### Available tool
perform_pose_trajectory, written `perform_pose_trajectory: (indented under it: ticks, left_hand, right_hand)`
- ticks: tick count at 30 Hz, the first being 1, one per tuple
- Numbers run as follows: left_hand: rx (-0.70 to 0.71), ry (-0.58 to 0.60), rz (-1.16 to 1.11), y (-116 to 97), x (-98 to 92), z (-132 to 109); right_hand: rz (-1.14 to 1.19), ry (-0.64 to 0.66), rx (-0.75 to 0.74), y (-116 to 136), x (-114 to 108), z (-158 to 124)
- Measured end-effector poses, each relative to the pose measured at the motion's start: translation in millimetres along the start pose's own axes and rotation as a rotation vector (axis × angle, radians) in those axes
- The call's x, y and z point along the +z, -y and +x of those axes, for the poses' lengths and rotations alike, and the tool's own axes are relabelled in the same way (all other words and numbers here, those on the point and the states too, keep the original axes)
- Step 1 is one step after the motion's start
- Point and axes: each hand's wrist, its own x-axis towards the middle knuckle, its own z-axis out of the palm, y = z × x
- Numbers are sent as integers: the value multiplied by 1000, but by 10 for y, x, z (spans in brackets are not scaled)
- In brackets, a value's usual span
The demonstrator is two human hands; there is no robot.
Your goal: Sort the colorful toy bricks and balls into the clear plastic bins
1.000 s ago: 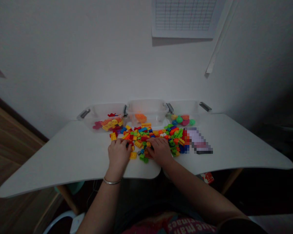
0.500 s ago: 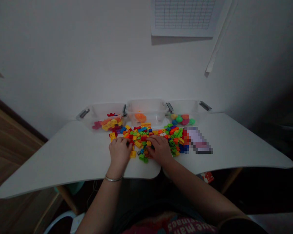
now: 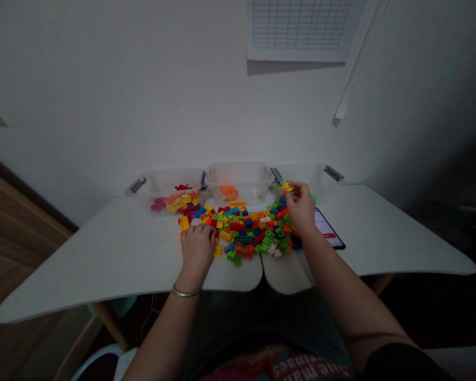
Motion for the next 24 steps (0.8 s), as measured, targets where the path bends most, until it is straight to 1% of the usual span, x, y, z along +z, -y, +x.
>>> perform_pose_trajectory:
  ticks: [3,6,9,14,17,20,24]
  left_hand:
    - [-7,-29,8,13,10,-12]
    - [-15,-41,15,10,6,-19]
    - [-4,-41,20,-2,-3,-18]
    - [-4,-12,3,4,14,-11]
    - [-20,-23,-10,17,29,-12]
    - [-19,-32,-20,20,31,-15]
    - [-19,-38,-16,15,29,-16]
  right_hand:
    - [-89,-42,33,-254,-71,267]
    - [-159,-59,-29,-465,-89,434]
    - [-249,-13,-79,-582,-62,520]
    - [-453,108,-106,-612,1,528]
    - [-510,157,-125,-607,10,495]
    - [-504,189,-145,-604,-6,470]
    - [-395,134,-169,-515,-44,439]
